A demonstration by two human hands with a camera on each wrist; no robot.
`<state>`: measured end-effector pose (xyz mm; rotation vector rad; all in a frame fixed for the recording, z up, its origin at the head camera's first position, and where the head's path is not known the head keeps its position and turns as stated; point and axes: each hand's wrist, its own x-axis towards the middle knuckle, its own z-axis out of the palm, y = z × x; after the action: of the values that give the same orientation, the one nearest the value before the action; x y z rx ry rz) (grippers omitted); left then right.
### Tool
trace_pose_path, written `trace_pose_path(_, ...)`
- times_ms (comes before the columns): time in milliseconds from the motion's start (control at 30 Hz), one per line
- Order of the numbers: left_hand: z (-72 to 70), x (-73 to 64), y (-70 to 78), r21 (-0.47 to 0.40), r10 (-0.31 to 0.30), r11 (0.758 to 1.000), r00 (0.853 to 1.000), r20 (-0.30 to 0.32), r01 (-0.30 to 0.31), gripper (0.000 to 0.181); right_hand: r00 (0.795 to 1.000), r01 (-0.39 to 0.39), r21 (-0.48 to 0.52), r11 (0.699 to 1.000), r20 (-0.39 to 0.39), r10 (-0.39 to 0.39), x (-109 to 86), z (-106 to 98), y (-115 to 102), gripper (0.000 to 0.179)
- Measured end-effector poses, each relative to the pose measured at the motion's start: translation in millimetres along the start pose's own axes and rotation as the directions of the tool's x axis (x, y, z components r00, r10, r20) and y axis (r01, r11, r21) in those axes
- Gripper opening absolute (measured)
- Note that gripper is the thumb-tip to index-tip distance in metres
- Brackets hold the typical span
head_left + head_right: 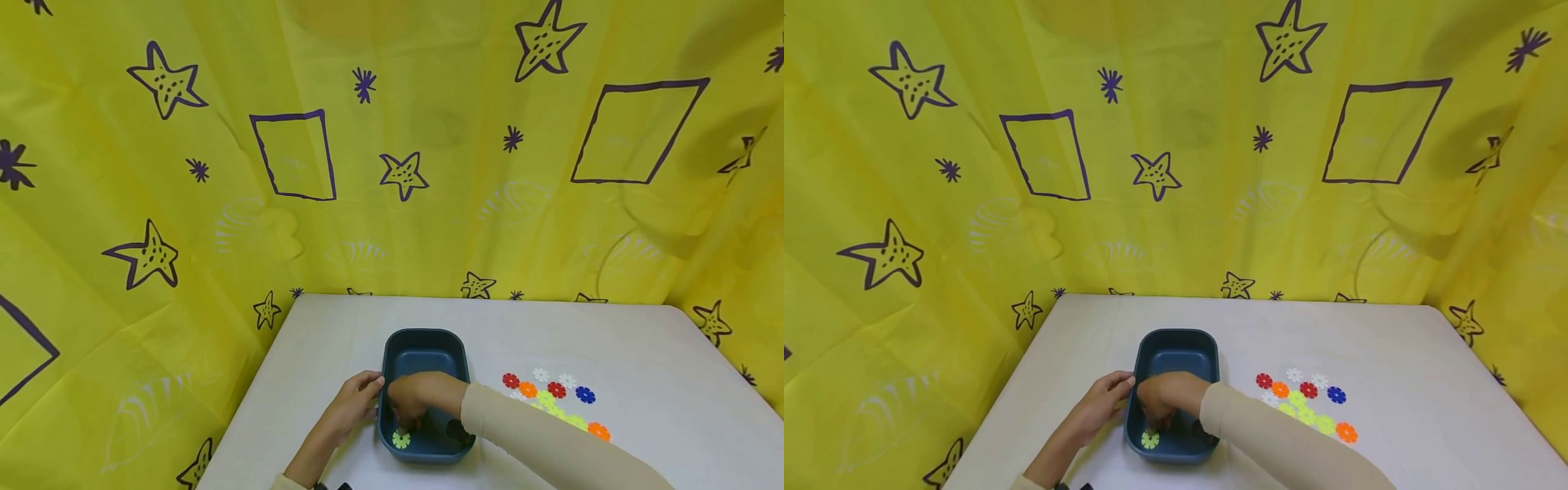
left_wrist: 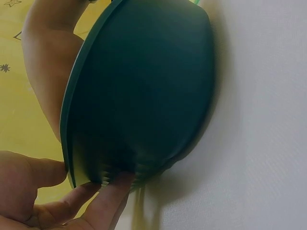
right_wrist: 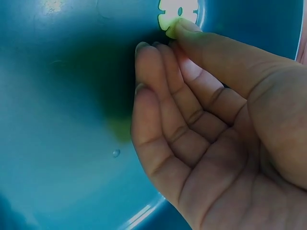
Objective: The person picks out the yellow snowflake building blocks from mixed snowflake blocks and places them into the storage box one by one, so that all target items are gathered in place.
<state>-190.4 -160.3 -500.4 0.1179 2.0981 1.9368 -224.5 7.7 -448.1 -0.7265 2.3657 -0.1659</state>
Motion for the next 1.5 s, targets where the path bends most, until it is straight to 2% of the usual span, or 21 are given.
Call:
trace_pose_path(233, 1.2, 0.3, -0.4, -0.009, 0.001, 1.000, 1.000, 0.002, -0.001, 0.046, 0.998, 0.057, 0.008, 0.998, -0.029, -0.057, -5.4, -4.5, 13.7, 0.022)
trace_pose_path(567, 2.1, 1.0, -0.2, -0.002, -0.012, 1.000, 1.000, -0.009, 0.012, 0.047, 0.982, 0.137, 0.077, 0.988, -0.139, -0.126, -27.4, -24.7, 60.3, 0.022)
trace_pose_path(833, 4.1, 0.6, 0.4, 0.005, -0.021, 1.000, 1.000, -0.017, 0.021, 0.047, 0.948, 0.240, 0.185, 0.953, -0.255, -0.190, -59.4, -48.4, 102.7, 0.018)
trace_pose_path(933, 4.0, 0.4, 1.0, 0.008, -0.018, 1.000, 1.000, -0.016, 0.019, 0.048, 0.939, 0.249, 0.222, 0.943, -0.293, -0.179, -76.2, -55.8, 120.4, 0.018)
trace_pose_path(1100, 3.0, 1.4, 1.7, 0.006, -0.010, 1.000, 1.000, -0.012, 0.010, 0.048, 0.933, 0.218, 0.256, 0.942, -0.339, -0.124, -101.8, -58.9, 150.6, 0.017)
trace_pose_path(1300, 1.2, 1.3, 0.9, 0.013, -0.018, 1.000, 1.000, -0.017, 0.018, 0.048, 0.936, 0.188, 0.318, 0.929, -0.345, -0.071, -124.0, -44.1, 176.0, 0.015)
trace_pose_path(1500, 0.2, 1.5, -0.5, 0.016, -0.020, 1.000, 1.000, -0.016, 0.020, 0.048, 0.937, 0.154, 0.346, 0.926, -0.349, -0.025, -141.5, -23.2, 193.0, 0.006)
